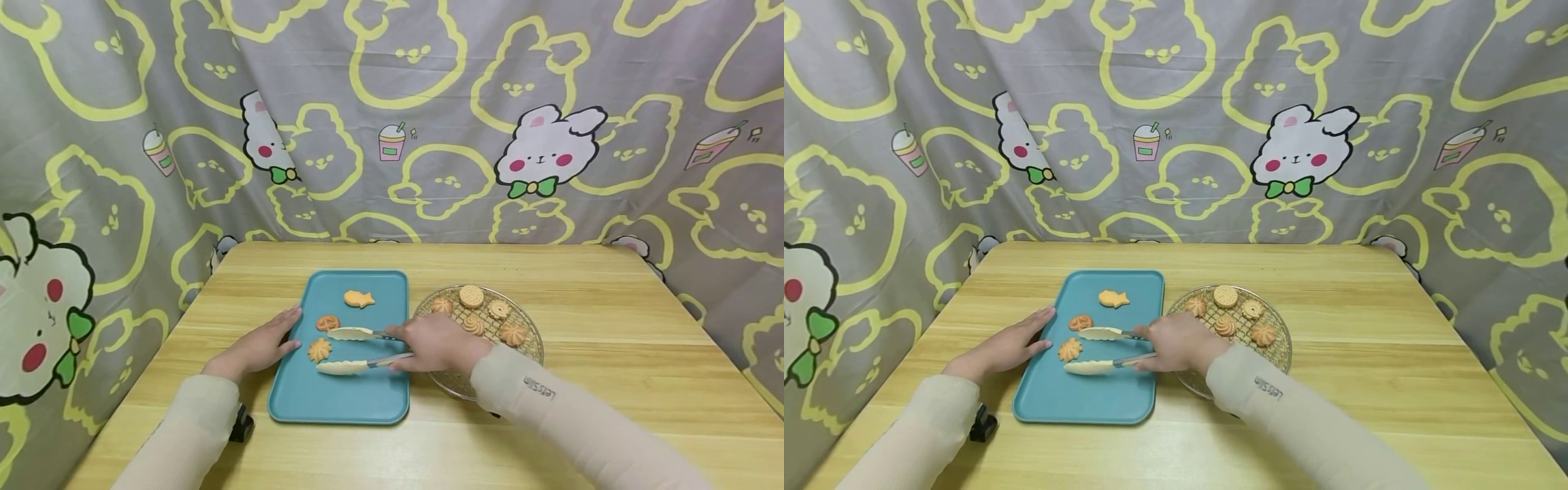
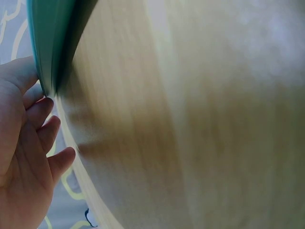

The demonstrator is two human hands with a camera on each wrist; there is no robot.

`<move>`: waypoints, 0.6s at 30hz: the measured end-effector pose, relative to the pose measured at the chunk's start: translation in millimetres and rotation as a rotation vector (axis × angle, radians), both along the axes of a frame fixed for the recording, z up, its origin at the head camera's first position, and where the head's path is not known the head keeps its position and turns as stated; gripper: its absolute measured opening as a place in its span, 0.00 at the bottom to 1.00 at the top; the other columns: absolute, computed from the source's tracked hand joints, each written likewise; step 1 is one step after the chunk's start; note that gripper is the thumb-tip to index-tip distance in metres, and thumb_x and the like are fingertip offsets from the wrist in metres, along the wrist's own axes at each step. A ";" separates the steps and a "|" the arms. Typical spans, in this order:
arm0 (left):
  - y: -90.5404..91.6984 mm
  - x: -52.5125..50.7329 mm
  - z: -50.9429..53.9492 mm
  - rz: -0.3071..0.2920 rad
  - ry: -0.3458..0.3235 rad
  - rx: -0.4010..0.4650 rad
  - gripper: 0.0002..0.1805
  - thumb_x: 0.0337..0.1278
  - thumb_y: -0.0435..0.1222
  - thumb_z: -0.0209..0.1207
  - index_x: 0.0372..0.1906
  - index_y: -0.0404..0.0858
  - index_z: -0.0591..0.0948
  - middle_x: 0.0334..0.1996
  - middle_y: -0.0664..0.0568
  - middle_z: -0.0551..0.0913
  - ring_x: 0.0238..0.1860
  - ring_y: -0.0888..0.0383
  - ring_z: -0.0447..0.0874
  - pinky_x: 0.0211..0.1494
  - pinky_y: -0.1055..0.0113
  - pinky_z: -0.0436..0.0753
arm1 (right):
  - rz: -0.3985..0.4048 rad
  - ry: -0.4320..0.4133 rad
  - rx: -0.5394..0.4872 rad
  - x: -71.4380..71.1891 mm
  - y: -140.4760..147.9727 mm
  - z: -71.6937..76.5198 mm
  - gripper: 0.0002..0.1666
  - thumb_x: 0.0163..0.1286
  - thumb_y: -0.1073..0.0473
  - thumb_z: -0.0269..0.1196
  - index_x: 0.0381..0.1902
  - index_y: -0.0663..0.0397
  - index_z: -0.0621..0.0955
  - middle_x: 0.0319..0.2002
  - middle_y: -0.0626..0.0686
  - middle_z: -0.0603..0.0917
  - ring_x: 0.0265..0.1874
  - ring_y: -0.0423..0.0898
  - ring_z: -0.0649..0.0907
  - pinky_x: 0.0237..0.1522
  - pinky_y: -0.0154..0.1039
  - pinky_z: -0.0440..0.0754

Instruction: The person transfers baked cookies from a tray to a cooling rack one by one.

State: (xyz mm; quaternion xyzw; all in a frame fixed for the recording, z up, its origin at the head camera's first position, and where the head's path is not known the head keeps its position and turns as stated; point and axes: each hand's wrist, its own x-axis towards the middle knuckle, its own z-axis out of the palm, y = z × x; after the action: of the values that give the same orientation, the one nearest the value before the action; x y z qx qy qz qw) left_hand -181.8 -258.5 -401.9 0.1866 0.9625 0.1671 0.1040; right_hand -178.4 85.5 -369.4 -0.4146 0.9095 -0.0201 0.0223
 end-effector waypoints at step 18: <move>1.2 1.4 2.6 -0.011 0.009 0.009 0.37 0.69 0.44 0.53 0.73 0.30 0.53 0.72 0.34 0.51 0.70 0.36 0.49 0.67 0.40 0.56 | 0.003 0.007 0.026 -0.5 -18.0 3.1 0.39 0.63 0.31 0.58 0.64 0.47 0.75 0.33 0.45 0.84 0.21 0.38 0.77 0.20 0.38 0.77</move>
State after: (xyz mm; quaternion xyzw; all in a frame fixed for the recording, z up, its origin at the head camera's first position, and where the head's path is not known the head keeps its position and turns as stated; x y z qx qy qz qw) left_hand -180.4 -257.2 -399.2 0.1931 0.9612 0.1702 0.0996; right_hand -178.9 67.4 -366.3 -0.4157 0.9091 -0.0066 0.0246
